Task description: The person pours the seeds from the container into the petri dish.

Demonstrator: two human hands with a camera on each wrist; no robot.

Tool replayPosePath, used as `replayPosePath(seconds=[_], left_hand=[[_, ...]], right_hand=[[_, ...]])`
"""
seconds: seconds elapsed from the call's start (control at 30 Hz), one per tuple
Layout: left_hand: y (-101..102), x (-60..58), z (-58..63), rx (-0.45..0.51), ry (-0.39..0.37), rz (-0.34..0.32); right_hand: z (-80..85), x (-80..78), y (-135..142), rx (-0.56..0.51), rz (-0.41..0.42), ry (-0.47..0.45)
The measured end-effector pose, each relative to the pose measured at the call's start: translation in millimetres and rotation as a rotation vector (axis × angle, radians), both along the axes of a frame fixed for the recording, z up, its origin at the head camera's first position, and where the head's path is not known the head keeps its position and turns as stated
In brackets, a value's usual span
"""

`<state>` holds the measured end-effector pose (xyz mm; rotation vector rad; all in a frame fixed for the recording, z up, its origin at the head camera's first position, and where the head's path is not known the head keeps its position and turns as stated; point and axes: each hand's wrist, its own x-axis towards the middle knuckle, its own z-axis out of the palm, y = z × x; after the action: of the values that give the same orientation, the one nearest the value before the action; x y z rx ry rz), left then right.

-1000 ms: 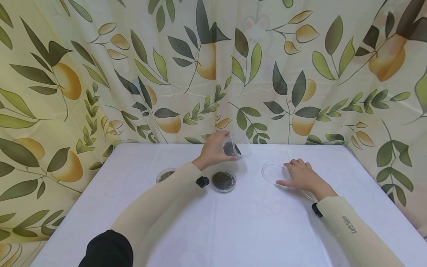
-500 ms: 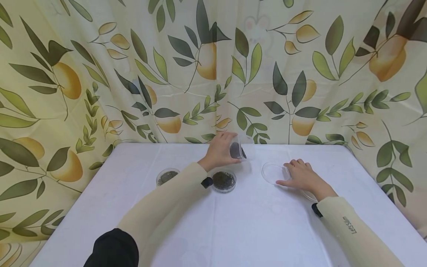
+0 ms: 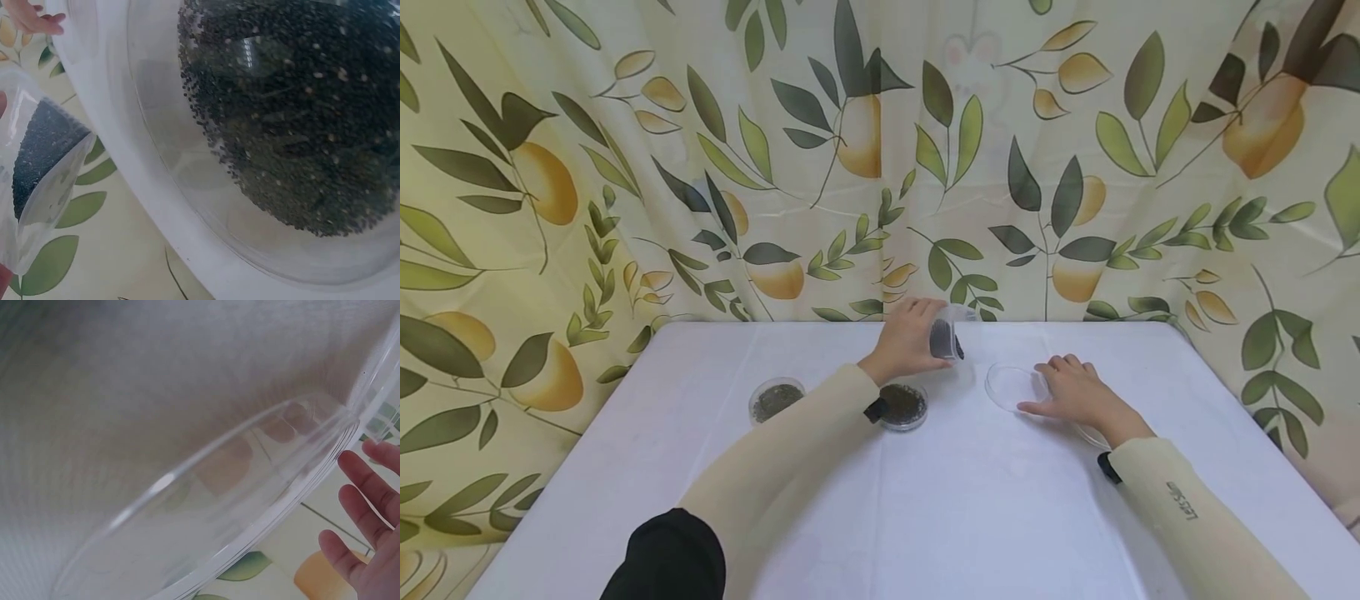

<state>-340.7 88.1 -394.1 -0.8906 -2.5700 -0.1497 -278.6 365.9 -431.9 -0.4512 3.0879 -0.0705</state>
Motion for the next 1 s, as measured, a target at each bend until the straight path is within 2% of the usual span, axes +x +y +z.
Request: replayPosePath(seconds=[0.23,0.73,1.0], left_hand=[[11,-0.4,-0.2,-0.038,0.048,-0.014],[27,0.9,-0.7,-0.078,0.014,-0.045],[34,0.8,-0.4,-0.148,0.071,-0.059]], right_hand=[[1.1,0.7,0,0.001,-0.004,-0.001],[2.1,1.2,-1,0.003,-0.009,-0.004],[2.2,2.3,-1,-0.003,0.002,0.003]])
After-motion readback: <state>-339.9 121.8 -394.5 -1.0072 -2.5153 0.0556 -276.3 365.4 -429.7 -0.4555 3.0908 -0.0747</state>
